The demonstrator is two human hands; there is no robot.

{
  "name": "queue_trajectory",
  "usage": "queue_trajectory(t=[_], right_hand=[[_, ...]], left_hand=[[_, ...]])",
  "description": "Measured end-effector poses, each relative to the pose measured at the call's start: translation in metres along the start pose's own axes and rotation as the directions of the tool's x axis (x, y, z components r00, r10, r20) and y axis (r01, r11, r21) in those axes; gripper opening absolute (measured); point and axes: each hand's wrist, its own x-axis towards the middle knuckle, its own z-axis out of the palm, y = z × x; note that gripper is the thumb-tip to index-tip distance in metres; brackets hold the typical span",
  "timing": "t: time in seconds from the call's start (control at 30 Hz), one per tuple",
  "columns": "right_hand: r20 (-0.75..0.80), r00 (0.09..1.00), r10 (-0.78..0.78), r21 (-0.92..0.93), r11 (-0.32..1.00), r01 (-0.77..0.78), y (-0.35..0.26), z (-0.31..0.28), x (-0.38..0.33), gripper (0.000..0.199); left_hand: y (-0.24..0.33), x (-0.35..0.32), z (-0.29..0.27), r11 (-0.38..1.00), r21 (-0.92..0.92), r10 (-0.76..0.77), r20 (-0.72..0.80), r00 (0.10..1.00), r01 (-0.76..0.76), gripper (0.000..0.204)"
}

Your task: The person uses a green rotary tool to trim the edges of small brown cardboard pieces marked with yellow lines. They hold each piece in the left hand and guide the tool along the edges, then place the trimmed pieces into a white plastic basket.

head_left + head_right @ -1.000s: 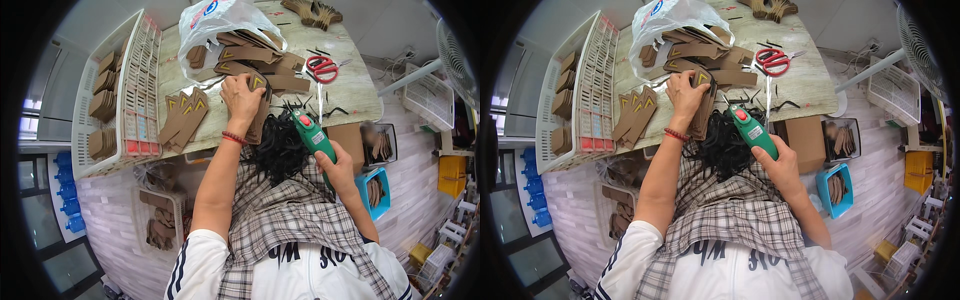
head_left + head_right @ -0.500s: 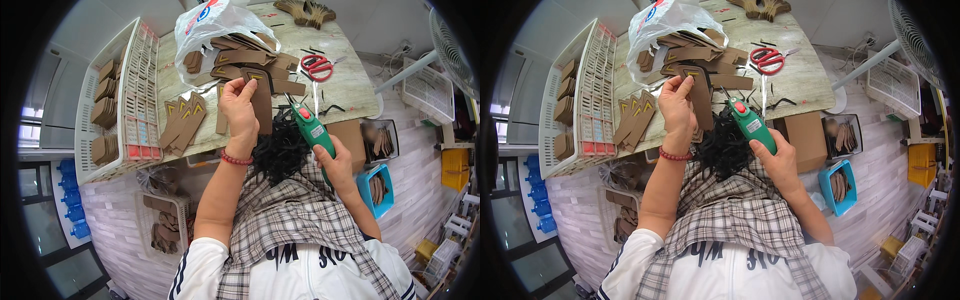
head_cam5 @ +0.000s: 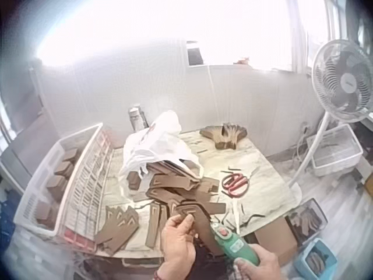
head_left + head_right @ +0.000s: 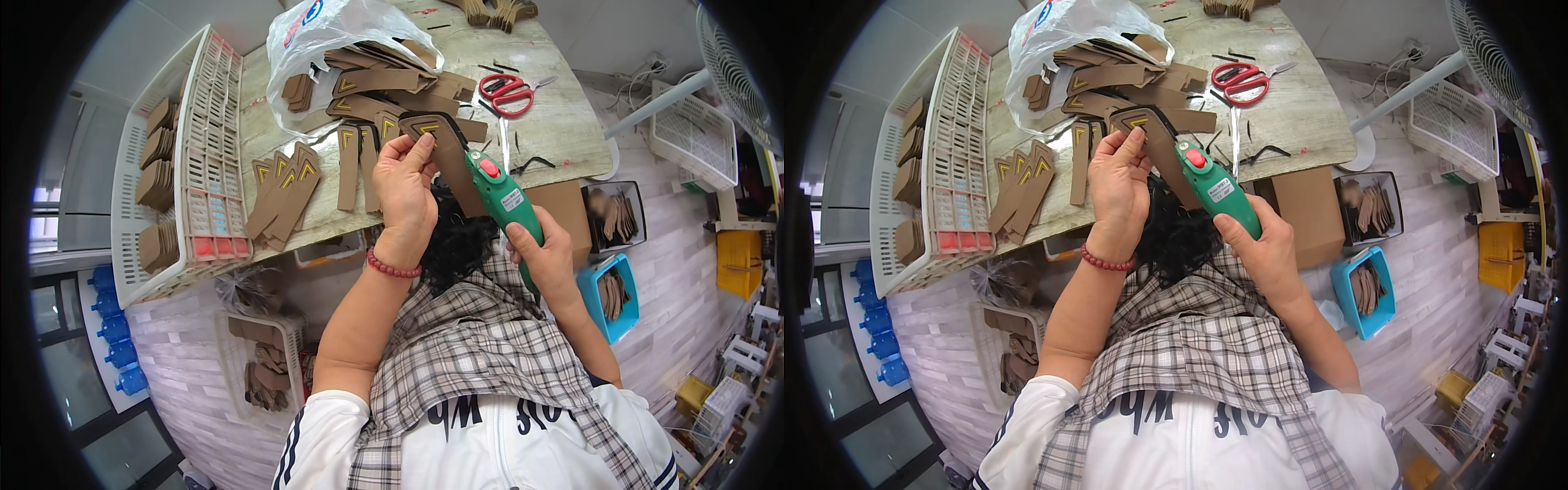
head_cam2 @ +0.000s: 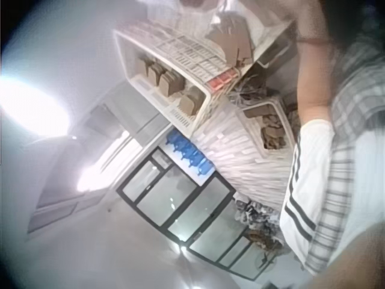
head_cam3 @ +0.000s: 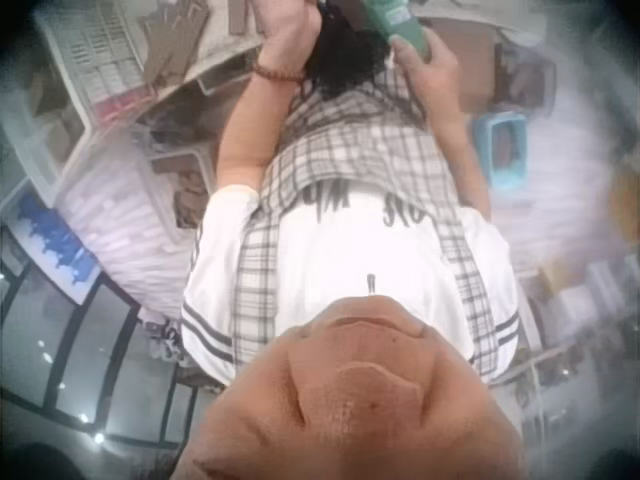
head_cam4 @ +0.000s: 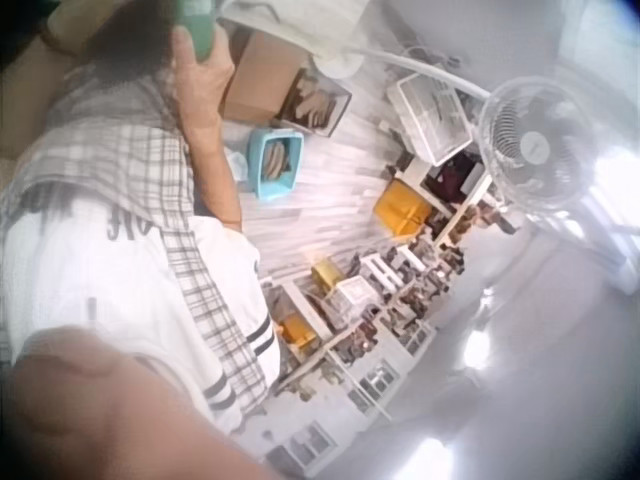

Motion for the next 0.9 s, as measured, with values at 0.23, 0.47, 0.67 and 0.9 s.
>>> queue_trajectory(t=[0.23,0.47,0.67,0.9], right_hand=[[0.005,1.000,-0.012,0.008,1.000,0.012,-0.003,-0.001,-0.001,0.039],[0.018,1.000,-0.018,0.039,0.999,0.017,-0.009,-0.002,-0.002,0.040],[0.048,0.999,-0.019,0.000,1.000,0.019,-0.007,-0.004,-0.003,0.042],[0.054,0.998,-0.022,-0.012,1.000,0.022,-0.009,-0.001,-0.006,0.044]], left_hand=[[-0.001,-0.007,-0.002,0.998,0.057,-0.033,0.005,0.999,0.033,0.016],[0.005,-0.012,-0.009,0.977,0.209,-0.047,0.049,0.998,0.036,0.010],[0.019,-0.009,-0.008,0.950,0.297,0.078,0.063,0.995,-0.094,0.011],[0.034,-0.007,-0.006,0.896,0.374,0.196,0.151,0.969,-0.239,0.013]])
